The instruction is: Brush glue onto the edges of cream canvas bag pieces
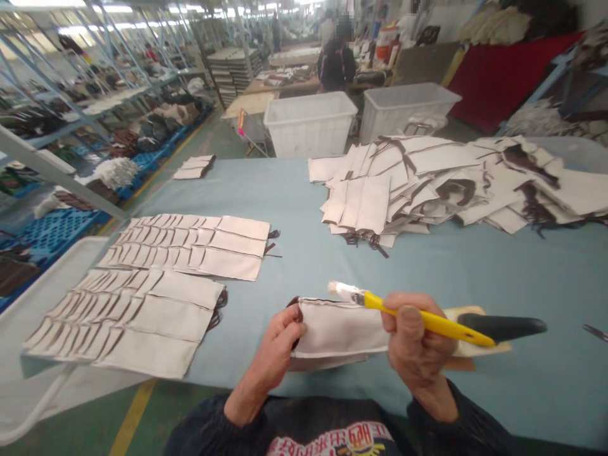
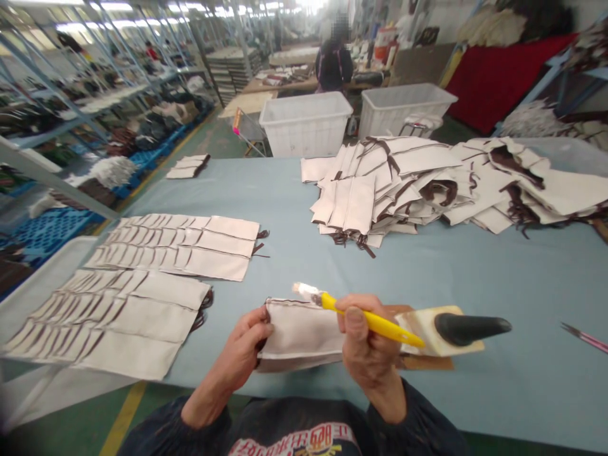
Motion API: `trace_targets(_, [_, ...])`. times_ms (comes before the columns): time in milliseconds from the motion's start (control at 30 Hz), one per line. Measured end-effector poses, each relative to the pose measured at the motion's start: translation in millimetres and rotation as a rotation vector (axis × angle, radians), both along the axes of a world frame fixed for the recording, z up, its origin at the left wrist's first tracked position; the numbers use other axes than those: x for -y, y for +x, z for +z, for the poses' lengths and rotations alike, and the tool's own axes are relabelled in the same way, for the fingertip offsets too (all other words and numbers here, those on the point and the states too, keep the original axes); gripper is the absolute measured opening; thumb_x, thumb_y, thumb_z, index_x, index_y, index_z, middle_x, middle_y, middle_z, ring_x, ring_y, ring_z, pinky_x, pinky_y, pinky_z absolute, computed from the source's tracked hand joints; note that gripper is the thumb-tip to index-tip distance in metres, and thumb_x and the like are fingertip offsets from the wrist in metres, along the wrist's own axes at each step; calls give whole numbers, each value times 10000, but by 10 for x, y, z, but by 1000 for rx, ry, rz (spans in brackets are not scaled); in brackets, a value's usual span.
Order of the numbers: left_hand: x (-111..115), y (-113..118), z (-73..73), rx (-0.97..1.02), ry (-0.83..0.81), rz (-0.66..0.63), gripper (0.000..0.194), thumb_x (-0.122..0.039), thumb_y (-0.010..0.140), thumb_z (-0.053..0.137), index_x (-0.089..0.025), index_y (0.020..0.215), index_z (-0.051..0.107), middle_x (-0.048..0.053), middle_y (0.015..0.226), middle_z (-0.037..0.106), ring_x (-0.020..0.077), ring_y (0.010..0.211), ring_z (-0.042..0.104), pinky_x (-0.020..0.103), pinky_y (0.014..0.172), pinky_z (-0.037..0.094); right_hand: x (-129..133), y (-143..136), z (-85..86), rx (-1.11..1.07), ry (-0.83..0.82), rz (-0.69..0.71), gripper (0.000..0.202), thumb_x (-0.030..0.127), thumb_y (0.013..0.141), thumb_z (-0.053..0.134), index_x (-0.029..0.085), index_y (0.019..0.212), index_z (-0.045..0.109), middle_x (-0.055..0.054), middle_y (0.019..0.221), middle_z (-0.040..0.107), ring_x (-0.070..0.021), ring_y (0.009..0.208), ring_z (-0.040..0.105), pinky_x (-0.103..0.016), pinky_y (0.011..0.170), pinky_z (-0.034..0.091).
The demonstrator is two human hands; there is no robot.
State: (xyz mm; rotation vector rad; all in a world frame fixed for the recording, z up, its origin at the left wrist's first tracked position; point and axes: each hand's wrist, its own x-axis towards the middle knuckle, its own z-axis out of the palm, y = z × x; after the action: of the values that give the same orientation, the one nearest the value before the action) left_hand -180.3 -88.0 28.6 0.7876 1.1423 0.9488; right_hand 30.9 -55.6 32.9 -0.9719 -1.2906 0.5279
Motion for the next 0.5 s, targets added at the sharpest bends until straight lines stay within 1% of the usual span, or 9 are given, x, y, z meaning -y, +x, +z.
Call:
trace_targets(67, [-40,-39,20,-77,39,-29,259,-274,784,604,-189,979,751,6,787,726,196,847,648,247,705,471,31,101,-34,-71,-82,-61,322,429,1071,569,202,869,676,57,546,520,-105,425,468,-218,424,379])
trace_targets(133, [-132,-80,27,-137,78,-50,230,-276,801,599,-187,949,751,13,822,735,195,864,637,250,717,472,60,175,-32,-97,-154,-109,400,515,1046,596,192,822,667,57,520,500,-109,422,472,-217,419,381])
trace_targets(200, [-289,-120,31,-166,109,-75,211,-268,793,602,-179,911,752,13,835,735,183,829,619,250,717,469,81,219,-6,-153,-192,-143,457,586,1004,634,189,779,649,60,501,485,-106,406,464,-215,407,376])
trace_targets(300, [-611,-169,58,-128,112,-110,219,-240,741,622,-166,894,760,-7,790,719,149,729,585,233,682,447,104,268,21,-271,-245,-186,476,626,952,679,191,763,630,69,482,467,-99,389,438,-211,395,354])
trace_targets(400, [-896,-196,107,-24,86,-35,248,-232,682,683,-162,906,760,-16,770,718,138,712,603,221,689,458,125,337,3,-306,-333,-246,497,668,925,678,187,803,641,65,497,486,-103,419,434,-215,411,357])
trace_targets(467, [-978,-196,133,10,83,31,274,-252,658,728,-163,916,754,-2,798,735,156,763,643,227,727,485,143,391,-15,-314,-394,-279,507,689,909,671,191,817,640,67,505,489,-104,426,429,-222,419,360])
trace_targets(500, [-974,-190,143,10,84,53,286,-269,655,741,-162,920,752,10,817,744,167,788,658,233,736,492,153,418,-23,-328,-418,-291,497,682,903,675,195,813,637,69,506,484,-105,427,429,-227,425,366])
